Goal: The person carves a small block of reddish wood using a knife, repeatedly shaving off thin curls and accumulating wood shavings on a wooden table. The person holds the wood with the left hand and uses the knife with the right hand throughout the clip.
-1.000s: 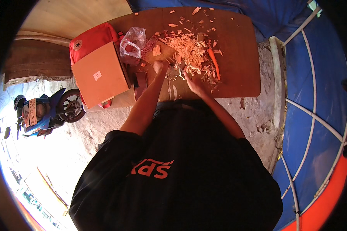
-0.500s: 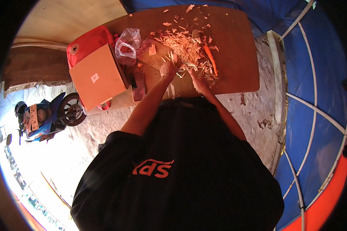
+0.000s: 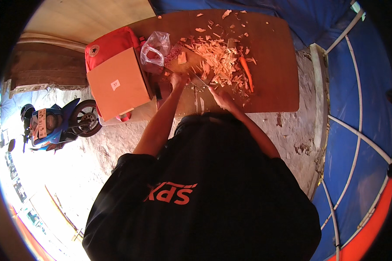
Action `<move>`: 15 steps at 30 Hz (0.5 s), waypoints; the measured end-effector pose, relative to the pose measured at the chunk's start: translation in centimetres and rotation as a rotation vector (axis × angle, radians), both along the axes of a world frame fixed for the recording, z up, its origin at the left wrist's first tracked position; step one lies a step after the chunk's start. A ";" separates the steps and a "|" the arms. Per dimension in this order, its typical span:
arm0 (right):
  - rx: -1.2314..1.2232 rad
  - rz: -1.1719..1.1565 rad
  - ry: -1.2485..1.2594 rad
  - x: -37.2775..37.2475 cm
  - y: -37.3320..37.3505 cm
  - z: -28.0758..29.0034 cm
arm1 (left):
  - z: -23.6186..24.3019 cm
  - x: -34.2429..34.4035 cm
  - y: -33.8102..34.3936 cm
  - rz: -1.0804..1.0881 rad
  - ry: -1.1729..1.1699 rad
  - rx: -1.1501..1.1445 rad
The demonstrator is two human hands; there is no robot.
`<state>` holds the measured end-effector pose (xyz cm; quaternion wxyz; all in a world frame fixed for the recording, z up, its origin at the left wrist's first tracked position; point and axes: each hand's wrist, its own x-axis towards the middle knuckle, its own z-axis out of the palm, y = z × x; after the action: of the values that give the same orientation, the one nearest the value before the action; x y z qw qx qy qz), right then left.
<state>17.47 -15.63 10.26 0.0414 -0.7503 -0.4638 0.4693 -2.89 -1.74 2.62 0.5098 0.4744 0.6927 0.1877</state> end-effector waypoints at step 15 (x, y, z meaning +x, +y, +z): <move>-0.030 -0.173 0.159 -0.6 -1.0 -2.7 | -4.9 4.2 1.3 -0.004 0.395 -0.002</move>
<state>16.86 -16.61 7.54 0.1073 -0.7484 -0.3857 0.5288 1.30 -0.43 -2.24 0.3650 0.5028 0.7785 0.0894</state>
